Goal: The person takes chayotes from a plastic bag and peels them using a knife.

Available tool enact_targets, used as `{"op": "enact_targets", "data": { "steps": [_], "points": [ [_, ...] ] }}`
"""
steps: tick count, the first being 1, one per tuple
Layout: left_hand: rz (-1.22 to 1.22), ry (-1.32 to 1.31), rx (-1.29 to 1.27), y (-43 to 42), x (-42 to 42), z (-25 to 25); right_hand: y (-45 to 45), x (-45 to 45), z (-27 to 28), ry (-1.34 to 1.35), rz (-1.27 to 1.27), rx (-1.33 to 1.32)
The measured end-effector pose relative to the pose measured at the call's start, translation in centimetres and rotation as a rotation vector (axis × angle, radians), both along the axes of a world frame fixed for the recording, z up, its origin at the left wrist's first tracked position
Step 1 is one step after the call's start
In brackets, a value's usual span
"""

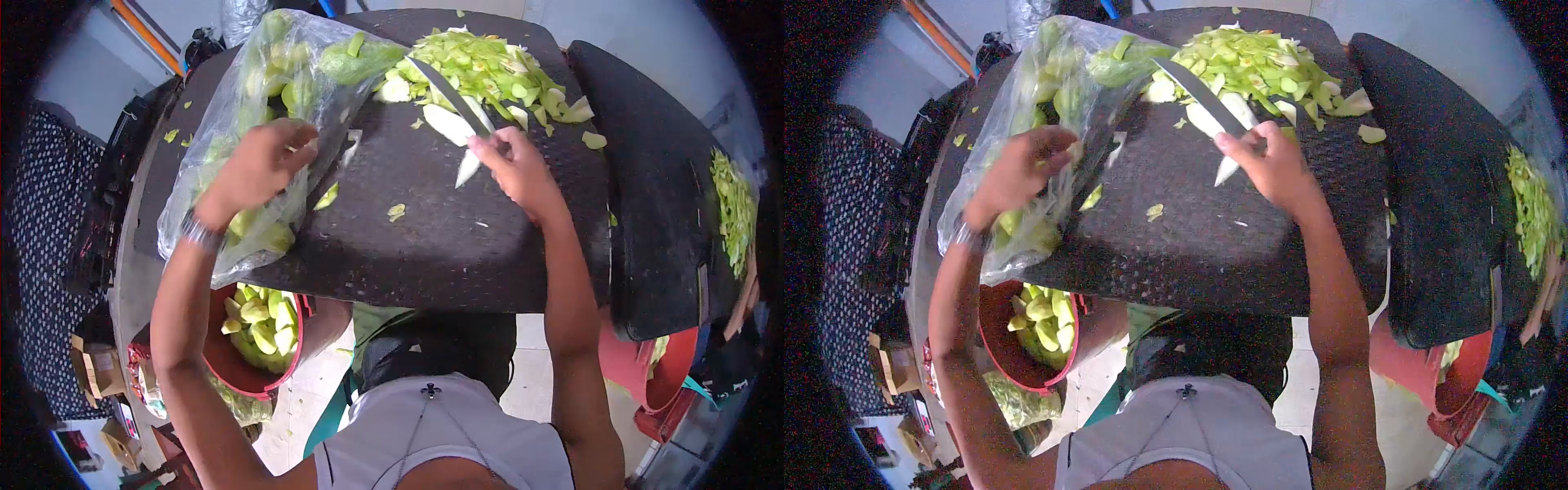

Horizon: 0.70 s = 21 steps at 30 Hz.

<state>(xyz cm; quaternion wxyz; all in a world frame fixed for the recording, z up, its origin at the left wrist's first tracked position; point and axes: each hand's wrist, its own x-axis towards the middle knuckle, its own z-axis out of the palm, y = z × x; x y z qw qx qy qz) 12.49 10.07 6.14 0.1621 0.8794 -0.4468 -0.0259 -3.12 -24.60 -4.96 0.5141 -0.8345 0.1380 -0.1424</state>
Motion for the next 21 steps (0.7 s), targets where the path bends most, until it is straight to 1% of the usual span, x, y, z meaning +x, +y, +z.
{"op": "enact_targets", "data": {
  "steps": [1,3,4,5,7,10,12,14,17,21],
  "points": [
    [-0.041,-0.022,0.094,0.0,2.6,-2.1,0.4,-0.3,0.6,0.039,-0.010,-0.002],
    [0.012,-0.210,0.452,-0.1,4.5,-3.4,0.6,-0.3,1.1,0.044,-0.014,-0.005],
    [0.064,-0.246,0.484,0.4,5.2,-4.0,0.6,-0.5,1.0,0.054,-0.016,-0.002],
    [0.116,-0.280,0.518,1.0,5.8,-4.5,0.5,-0.4,0.3,-0.010,-0.026,-0.024],
    [0.270,-0.229,0.301,3.9,7.6,-5.0,0.6,-0.6,1.1,-0.001,-0.031,-0.038],
    [0.267,-0.177,0.649,7.9,8.6,-3.6,0.4,-0.3,0.7,-0.052,-0.030,-0.048],
    [0.261,-0.243,0.726,8.7,9.6,-4.0,0.6,-0.4,0.7,-0.060,-0.037,-0.056],
    [0.273,-0.289,0.604,9.6,9.9,-4.6,0.6,-0.2,0.6,-0.029,-0.035,-0.043],
    [0.475,-0.322,0.625,8.0,8.6,-6.5,0.2,-0.1,0.2,0.000,-0.037,-0.041],
    [0.518,-0.291,0.695,6.0,6.6,-4.9,0.2,-0.3,0.5,-0.025,-0.047,-0.031]
  ]
}}
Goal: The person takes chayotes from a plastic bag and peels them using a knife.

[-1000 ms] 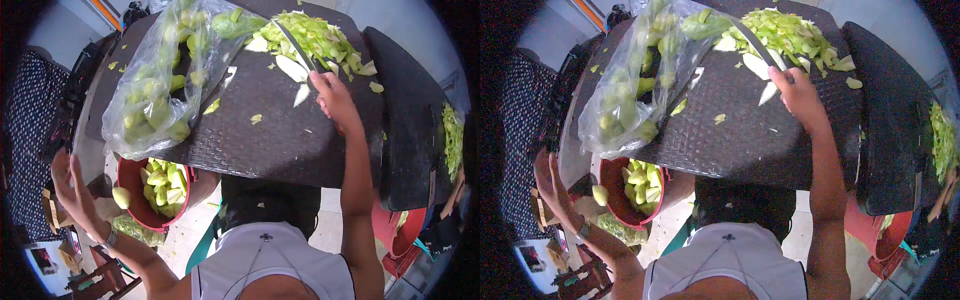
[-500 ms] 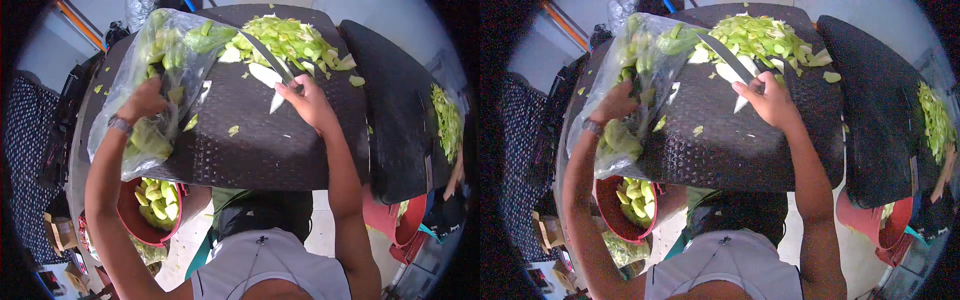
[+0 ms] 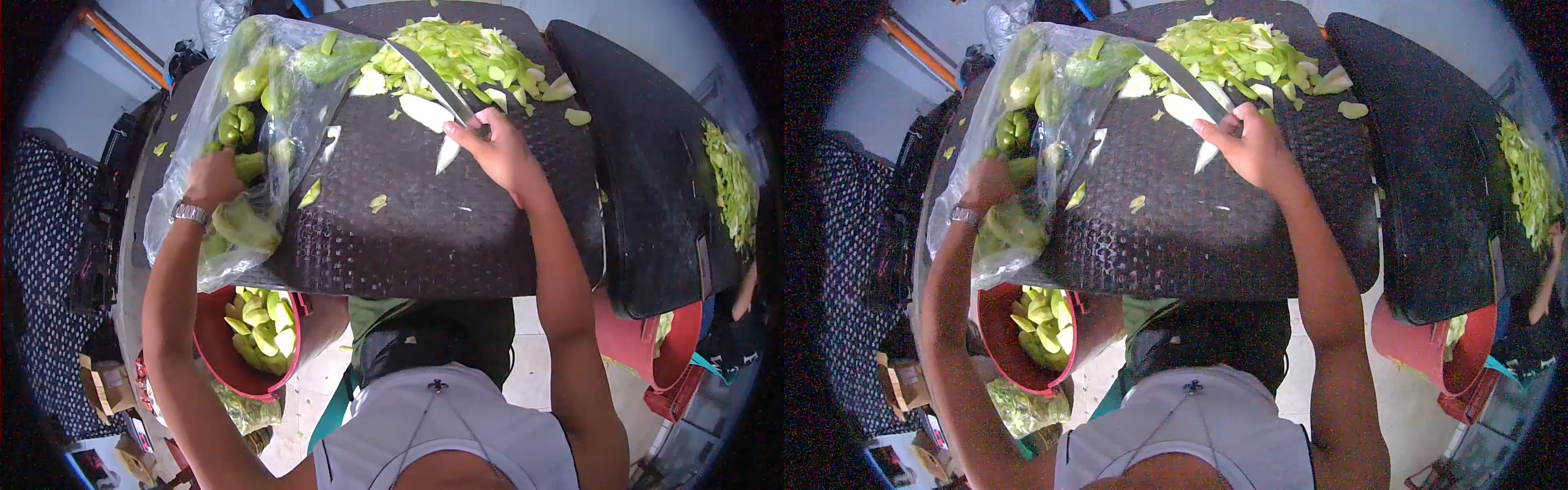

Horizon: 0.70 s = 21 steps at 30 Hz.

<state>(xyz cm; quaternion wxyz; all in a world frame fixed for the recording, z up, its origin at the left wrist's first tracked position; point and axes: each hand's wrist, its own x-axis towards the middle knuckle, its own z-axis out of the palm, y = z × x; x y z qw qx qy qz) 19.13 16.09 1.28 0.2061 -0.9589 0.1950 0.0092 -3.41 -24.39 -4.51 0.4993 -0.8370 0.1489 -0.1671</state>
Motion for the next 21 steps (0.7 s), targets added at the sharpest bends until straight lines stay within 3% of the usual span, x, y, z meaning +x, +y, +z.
{"op": "enact_targets", "data": {
  "steps": [5,6,9,13,15,17,19,21],
  "points": [
    [-0.061,0.029,-0.184,2.0,3.5,1.9,-0.2,0.0,0.3,0.007,-0.015,0.012],
    [0.032,0.089,-0.374,0.5,1.8,4.7,-0.4,0.2,0.1,-0.018,-0.017,-0.016],
    [-0.019,0.485,-1.226,-0.3,1.0,7.9,-0.2,0.1,0.8,-0.021,-0.044,0.009],
    [0.031,0.796,-1.951,-4.5,-1.3,6.8,0.2,-0.2,1.7,-0.030,-0.043,0.036],
    [0.052,0.952,-2.158,-9.0,-4.3,4.7,0.4,-0.3,2.0,-0.007,-0.056,0.032],
    [0.086,1.013,-2.101,-12.9,-7.7,2.3,0.2,-0.2,1.4,-0.046,-0.055,-0.044],
    [-0.270,0.905,-1.858,-16.0,-7.9,-2.0,0.2,-0.2,1.5,-0.092,-0.023,-0.155],
    [-0.120,0.901,-1.765,-19.1,-9.7,-2.8,0.3,-0.8,1.8,-0.147,0.028,-0.302]
  ]
}}
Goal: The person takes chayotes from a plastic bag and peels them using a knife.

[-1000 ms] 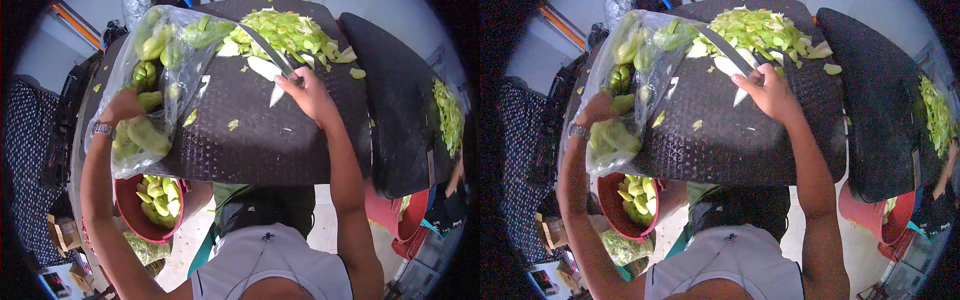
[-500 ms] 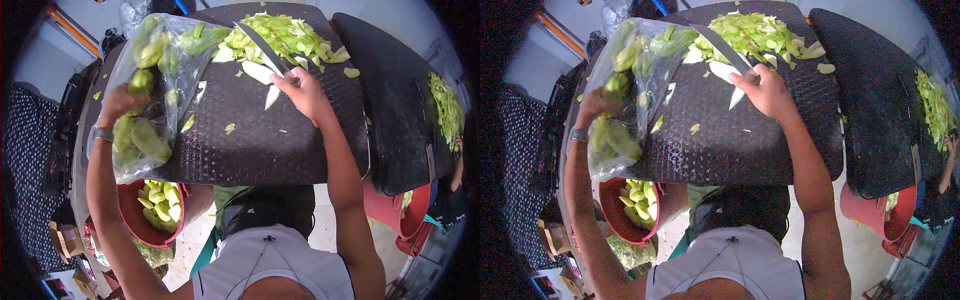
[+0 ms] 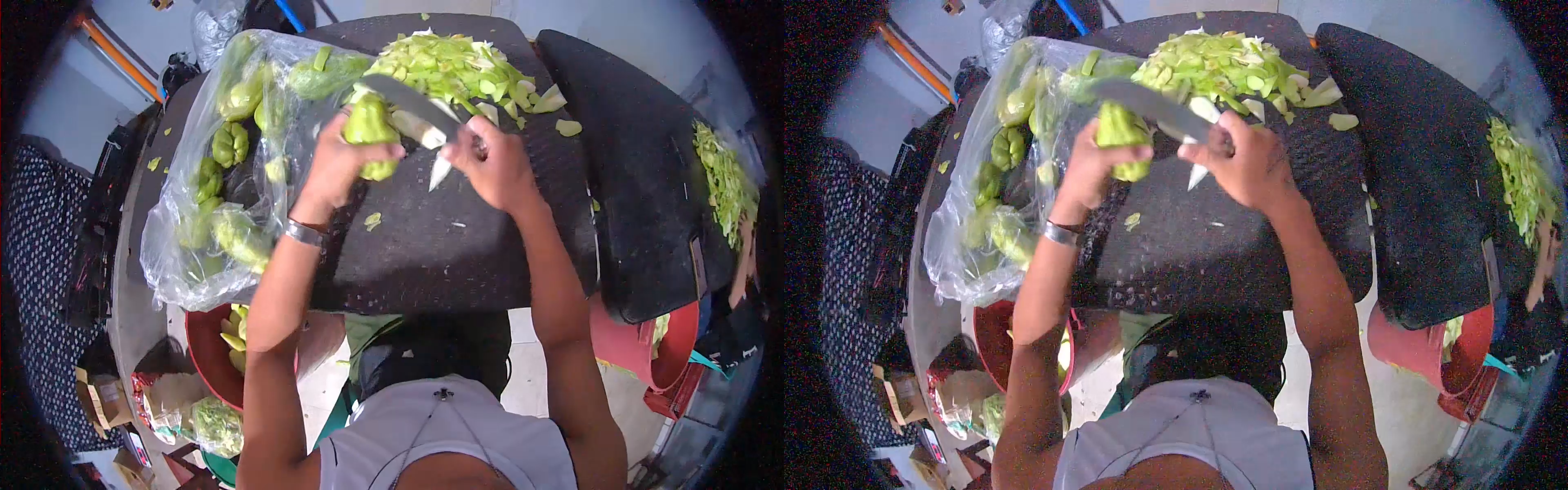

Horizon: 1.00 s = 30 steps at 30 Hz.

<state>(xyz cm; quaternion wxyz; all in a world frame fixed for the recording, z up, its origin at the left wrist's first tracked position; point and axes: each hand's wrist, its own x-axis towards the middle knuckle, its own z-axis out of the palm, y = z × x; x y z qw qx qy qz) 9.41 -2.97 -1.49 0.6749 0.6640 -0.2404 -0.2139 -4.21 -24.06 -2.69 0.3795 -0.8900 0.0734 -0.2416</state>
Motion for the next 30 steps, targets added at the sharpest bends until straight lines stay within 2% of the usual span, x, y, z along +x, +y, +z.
{"op": "enact_targets", "data": {
  "steps": [3,6,10,13,16,19,22,23,25,26,27,29,30],
  "points": [
    [-0.057,-0.347,0.163,-1.9,-0.9,-0.3,0.5,-0.6,0.8,0.036,0.028,-0.077],
    [0.063,-0.622,0.251,-2.8,-1.2,-1.3,0.8,-0.4,0.5,0.028,0.033,-0.132],
    [0.036,-0.602,0.252,-2.9,-2.1,-1.1,1.1,-0.2,0.1,0.005,0.031,-0.165],
    [0.044,-0.752,0.323,-2.9,-2.2,-1.8,1.3,-0.3,0.6,0.015,0.041,-0.196],
    [-0.002,-0.764,0.398,-2.8,-2.6,-1.6,1.4,-0.3,0.4,0.000,0.039,-0.211],
    [0.066,-0.935,0.371,-2.8,-2.8,-2.0,1.3,-0.3,0.7,0.021,0.045,-0.213],
    [0.117,-0.951,0.387,-2.8,-3.0,-1.5,0.6,0.1,0.6,0.090,0.069,-0.177],
    [0.106,-0.825,0.381,-2.7,-2.9,-1.5,0.1,0.3,0.5,0.117,0.077,-0.159],
    [0.088,-0.584,0.362,-2.3,-2.5,-1.1,-1.6,0.4,0.0,0.203,-0.064,-0.173],
    [0.121,-0.580,0.308,-2.2,-2.8,-0.5,-2.5,0.5,0.0,0.236,-0.139,-0.178],
    [0.153,-0.571,0.255,-2.0,-3.7,0.2,-3.0,0.3,1.5,0.395,-0.185,-0.137],
    [0.166,-0.570,0.183,-1.8,-3.5,-0.4,-4.0,0.2,0.4,0.335,-0.210,-0.102],
    [0.102,-0.345,0.101,-1.9,-3.0,-0.6,-4.3,0.2,0.5,0.302,-0.220,-0.095]
  ]
}}
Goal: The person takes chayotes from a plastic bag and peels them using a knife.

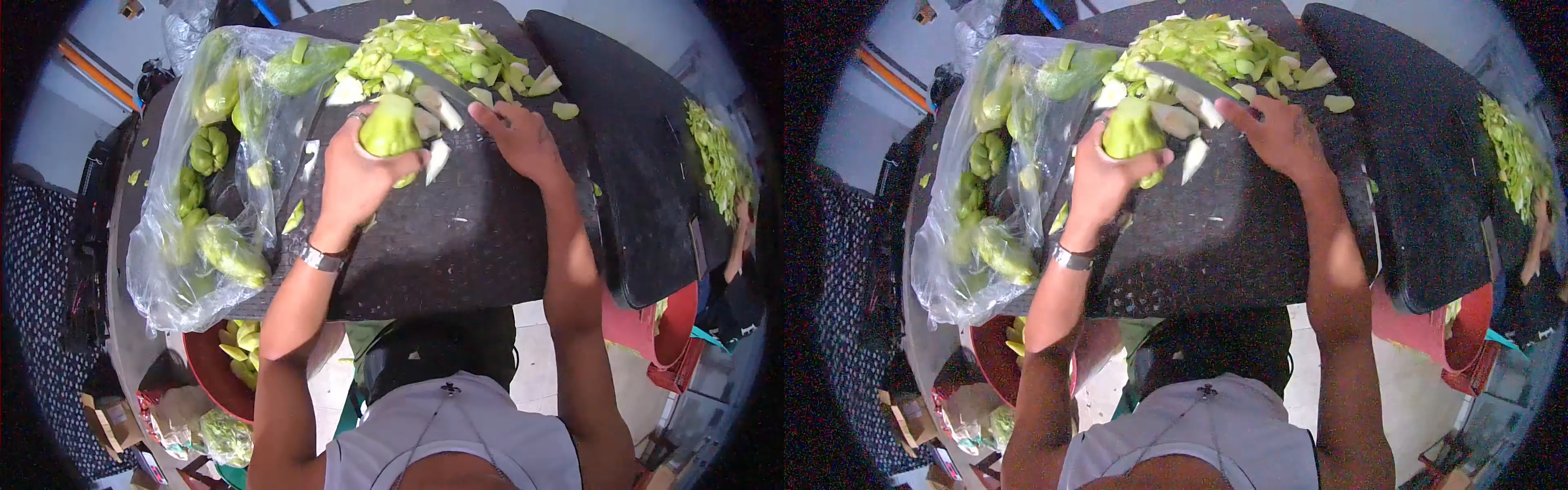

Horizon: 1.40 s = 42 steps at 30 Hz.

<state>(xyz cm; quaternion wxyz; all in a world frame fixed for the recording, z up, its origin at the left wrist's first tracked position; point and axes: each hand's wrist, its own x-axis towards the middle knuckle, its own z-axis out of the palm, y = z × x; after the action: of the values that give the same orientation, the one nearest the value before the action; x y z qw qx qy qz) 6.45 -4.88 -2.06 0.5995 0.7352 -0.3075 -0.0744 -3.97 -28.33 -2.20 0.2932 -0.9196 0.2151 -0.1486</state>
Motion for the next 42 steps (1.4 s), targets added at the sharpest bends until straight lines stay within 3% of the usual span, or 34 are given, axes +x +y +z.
{"op": "enact_targets", "data": {
  "steps": [2,6,10,11,14,19,22,27,34,35,38,42],
  "points": [
    [-0.122,0.459,-0.150,0.2,0.8,-0.4,-0.1,0.1,0.2,0.027,-0.056,0.119],
    [-0.413,0.891,-0.026,1.7,3.5,-0.9,0.5,0.5,0.2,0.058,-0.101,0.164],
    [-0.157,0.832,-0.203,1.3,3.3,-0.4,0.4,0.5,-0.4,0.030,-0.076,0.194],
    [-0.289,0.828,-0.254,2.0,3.6,0.0,0.6,0.5,-0.5,0.026,-0.075,0.207],
    [-0.245,0.816,-0.426,2.1,2.8,0.6,1.2,0.5,-0.5,0.000,-0.071,0.209],
    [-0.596,1.007,-1.110,2.1,2.5,0.2,1.7,0.5,-0.4,-0.025,-0.057,0.202],
    [-0.466,1.010,-0.887,1.7,2.8,-1.0,1.7,0.6,-0.6,-0.020,-0.043,0.221],
    [-0.307,1.065,-0.755,0.4,2.4,-2.0,2.7,0.4,-0.8,-0.057,0.033,0.161],
    [-0.417,1.035,-0.585,0.7,2.9,-3.0,5.6,-0.3,0.4,-0.080,0.180,0.110],
    [-0.308,1.027,-0.689,0.7,1.8,-3.0,5.8,-0.5,0.3,-0.074,0.211,0.092],
    [-0.459,1.021,-0.669,0.8,1.6,-3.3,6.2,-0.6,0.5,-0.091,0.229,0.068],
    [-0.413,0.880,-0.421,1.0,2.3,-4.0,5.8,-0.6,0.2,-0.136,0.220,0.085]
  ]
}}
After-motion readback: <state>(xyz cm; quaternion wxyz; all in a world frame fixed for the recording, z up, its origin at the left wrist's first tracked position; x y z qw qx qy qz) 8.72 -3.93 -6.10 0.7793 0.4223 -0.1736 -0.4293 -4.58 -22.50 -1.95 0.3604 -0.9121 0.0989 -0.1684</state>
